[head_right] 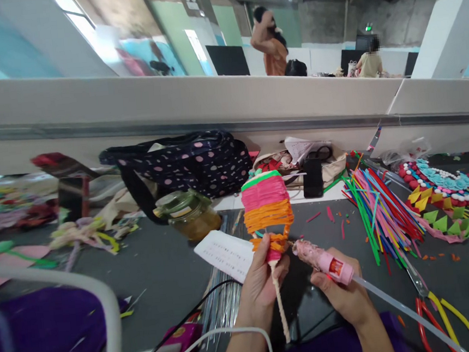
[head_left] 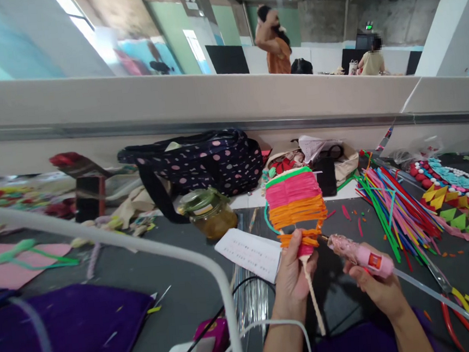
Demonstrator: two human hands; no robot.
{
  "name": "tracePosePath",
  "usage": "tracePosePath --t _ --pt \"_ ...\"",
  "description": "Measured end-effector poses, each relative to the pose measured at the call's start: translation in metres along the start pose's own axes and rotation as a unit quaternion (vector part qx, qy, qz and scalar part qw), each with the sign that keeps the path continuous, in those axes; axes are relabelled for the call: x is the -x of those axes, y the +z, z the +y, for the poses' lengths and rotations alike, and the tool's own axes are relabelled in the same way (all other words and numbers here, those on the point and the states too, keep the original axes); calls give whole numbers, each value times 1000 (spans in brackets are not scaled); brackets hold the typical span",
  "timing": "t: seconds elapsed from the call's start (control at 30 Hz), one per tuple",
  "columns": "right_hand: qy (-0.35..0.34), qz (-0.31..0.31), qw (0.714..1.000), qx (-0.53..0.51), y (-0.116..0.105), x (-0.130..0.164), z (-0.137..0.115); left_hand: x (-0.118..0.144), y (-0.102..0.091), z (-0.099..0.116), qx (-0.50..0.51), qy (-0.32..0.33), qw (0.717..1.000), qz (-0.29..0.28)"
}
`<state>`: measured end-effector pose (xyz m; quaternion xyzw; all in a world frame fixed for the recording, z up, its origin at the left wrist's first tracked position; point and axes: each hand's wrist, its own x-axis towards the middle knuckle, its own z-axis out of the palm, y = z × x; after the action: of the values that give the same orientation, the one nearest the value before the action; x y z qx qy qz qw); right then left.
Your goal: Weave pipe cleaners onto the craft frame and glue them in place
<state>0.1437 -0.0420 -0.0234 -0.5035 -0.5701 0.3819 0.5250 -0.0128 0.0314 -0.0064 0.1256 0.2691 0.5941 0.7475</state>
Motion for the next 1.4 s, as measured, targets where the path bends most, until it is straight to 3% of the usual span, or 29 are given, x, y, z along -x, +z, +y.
tracePosePath --t 0.3,0.67,0.9,1.13,1.4 --pt "-20 -32 999 28 2 -4 -13 -1 1 0 28 -45 999 -4" --pt "-31 14 999 13 2 2 -5 -1 -5 3 38 -118 991 -56" --pt "-12 2 1000 21 4 0 -11 -2 -7 2 50 -122 990 -56" --pt "-61 -25 997 41 4 -3 -12 -4 -6 0 58 -108 992 -31" --pt "-53 0 997 59 4 -1 -11 -2 -5 1 58 -117 990 -47"
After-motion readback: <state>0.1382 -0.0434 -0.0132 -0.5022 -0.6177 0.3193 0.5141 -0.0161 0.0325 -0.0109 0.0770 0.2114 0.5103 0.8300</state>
